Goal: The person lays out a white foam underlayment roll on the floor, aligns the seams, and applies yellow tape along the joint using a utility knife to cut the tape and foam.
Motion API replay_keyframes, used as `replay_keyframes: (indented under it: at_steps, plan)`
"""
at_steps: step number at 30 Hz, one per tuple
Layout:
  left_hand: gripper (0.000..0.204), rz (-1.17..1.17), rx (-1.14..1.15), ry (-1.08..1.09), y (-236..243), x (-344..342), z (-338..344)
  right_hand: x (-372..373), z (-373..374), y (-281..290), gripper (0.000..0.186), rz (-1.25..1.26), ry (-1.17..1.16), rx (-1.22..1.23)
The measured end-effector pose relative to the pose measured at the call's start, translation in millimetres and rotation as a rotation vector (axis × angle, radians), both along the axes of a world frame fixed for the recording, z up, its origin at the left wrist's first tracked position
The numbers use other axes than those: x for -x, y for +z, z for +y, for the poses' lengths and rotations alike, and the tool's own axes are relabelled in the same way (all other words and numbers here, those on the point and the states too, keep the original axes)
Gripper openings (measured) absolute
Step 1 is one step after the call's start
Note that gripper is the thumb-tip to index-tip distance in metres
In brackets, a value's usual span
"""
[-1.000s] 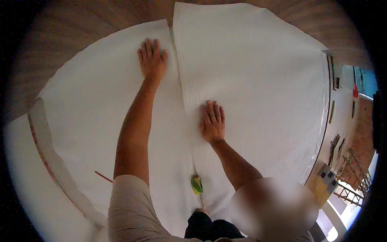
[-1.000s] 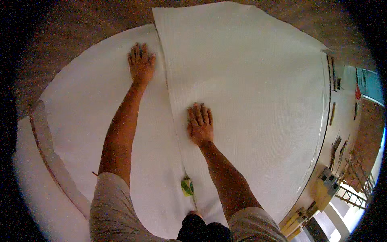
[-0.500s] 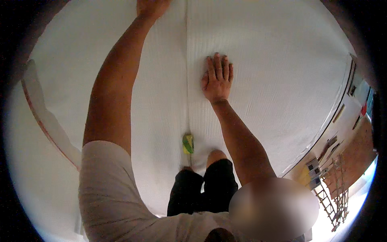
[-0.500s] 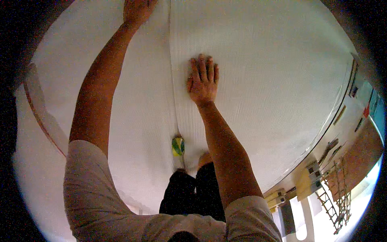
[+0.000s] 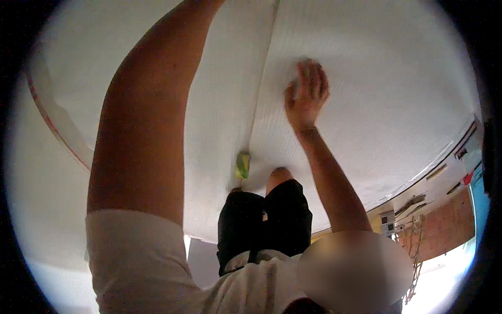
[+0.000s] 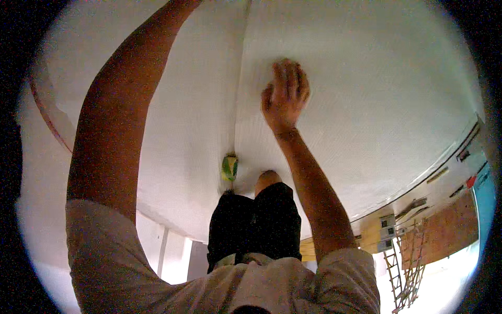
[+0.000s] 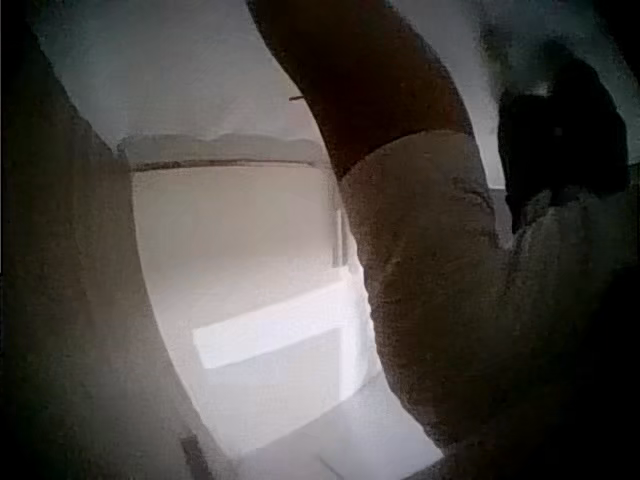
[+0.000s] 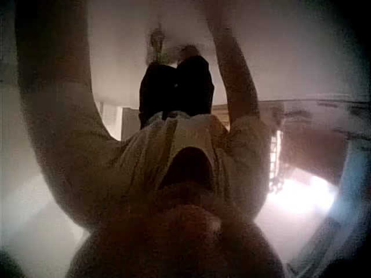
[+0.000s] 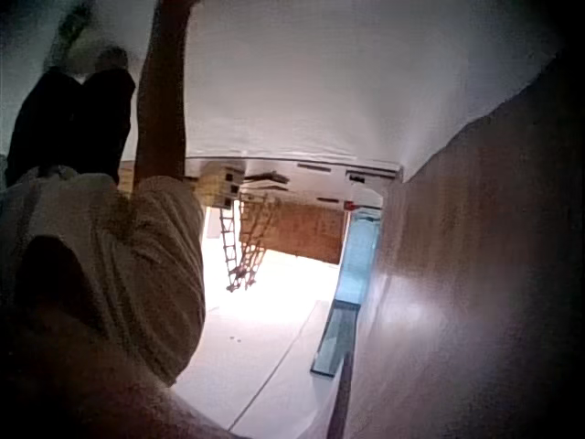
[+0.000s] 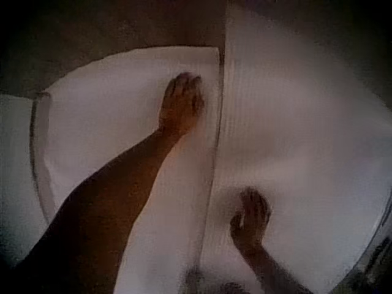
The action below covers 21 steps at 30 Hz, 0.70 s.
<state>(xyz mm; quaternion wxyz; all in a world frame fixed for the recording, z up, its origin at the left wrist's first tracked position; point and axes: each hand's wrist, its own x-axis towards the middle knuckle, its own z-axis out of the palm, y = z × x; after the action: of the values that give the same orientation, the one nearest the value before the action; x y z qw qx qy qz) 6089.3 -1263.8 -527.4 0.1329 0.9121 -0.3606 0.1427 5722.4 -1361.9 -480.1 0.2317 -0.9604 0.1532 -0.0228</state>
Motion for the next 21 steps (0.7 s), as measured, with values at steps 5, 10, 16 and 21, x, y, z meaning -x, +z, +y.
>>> replay_keyframes:
  at_steps: [5,10,16,21]
  plan:
    - [0.053,0.015,-0.092,-0.026,17,-7,-1,-83,-62,12,0.053,-0.201,0.02,0.199]
    - [0.052,0.099,-0.006,-0.017,22,0,-6,-112,-71,21,0.062,0.015,0.08,0.18]
    - [0.051,0.028,-0.003,-0.018,25,0,-12,37,29,111,0.04,0.379,-0.366,-0.631]
    - [0.053,0.159,-0.099,-0.027,34,5,-10,169,123,130,0.056,1.075,-0.396,-0.779]
